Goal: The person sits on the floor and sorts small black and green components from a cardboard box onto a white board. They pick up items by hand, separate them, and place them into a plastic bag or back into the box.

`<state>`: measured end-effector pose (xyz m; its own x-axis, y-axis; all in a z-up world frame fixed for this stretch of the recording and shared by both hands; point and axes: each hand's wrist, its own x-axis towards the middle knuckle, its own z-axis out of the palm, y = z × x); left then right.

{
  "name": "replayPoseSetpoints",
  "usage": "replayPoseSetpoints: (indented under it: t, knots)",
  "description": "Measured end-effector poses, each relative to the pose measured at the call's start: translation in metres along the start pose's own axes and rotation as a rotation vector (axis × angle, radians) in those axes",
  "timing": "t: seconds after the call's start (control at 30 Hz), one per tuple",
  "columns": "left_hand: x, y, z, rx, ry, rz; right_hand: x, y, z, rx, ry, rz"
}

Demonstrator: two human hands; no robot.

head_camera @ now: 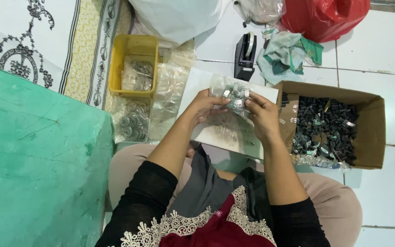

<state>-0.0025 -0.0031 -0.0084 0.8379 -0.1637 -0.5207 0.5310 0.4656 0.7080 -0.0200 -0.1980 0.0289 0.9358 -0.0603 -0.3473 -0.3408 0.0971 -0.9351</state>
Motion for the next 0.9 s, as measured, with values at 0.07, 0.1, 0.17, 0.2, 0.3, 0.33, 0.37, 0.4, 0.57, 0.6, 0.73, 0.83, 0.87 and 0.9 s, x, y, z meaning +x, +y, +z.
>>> replayPoseSetpoints:
  t: [0.07,0.1,0.17,0.2,0.3,0.33,0.37,0.4,0.57,0.6,0.73,0.83,0.87,0.9]
  knots:
    - [0.005,0.005,-0.007,0.01,0.048,0.036,-0.002,-0.014,0.015,0.032,-0.044,0.018]
    - [0.007,0.007,-0.011,0.021,0.094,0.068,-0.004,-0.02,0.023,0.064,-0.085,0.037]
    - [0.005,0.02,-0.019,0.051,0.132,0.099,0.009,-0.01,0.036,0.06,-0.094,0.038]
    - [0.005,0.028,-0.023,0.082,0.165,0.128,0.017,-0.006,0.043,0.058,-0.098,0.036]
    - [-0.022,0.067,-0.034,0.102,0.225,0.244,0.044,0.005,0.072,0.167,-0.114,0.039]
    - [-0.031,0.078,-0.046,0.098,0.236,0.255,0.036,-0.009,0.091,0.165,-0.129,0.037]
    - [-0.039,0.089,-0.058,0.098,0.273,0.315,0.029,-0.023,0.11,0.184,-0.188,0.017]
    - [-0.049,0.098,-0.072,0.095,0.314,0.37,0.019,-0.035,0.129,0.2,-0.247,0.003]
    - [-0.042,0.124,-0.147,-0.016,0.506,0.466,0.06,-0.006,0.207,0.231,-0.358,0.044]
    - [-0.037,0.126,-0.163,-0.043,0.566,0.486,0.067,0.001,0.222,0.237,-0.368,0.053]
    - [-0.024,0.132,-0.191,-0.024,0.76,0.486,0.121,0.052,0.272,0.158,-0.379,0.09]
    - [0.013,0.113,-0.221,0.046,0.972,0.444,0.146,0.078,0.302,0.034,-0.361,0.027]
    - [0.024,0.108,-0.225,0.143,1.053,0.424,0.148,0.081,0.308,-0.038,-0.347,-0.012]
    - [0.034,0.102,-0.229,0.241,1.132,0.401,0.151,0.084,0.313,-0.109,-0.333,-0.052]
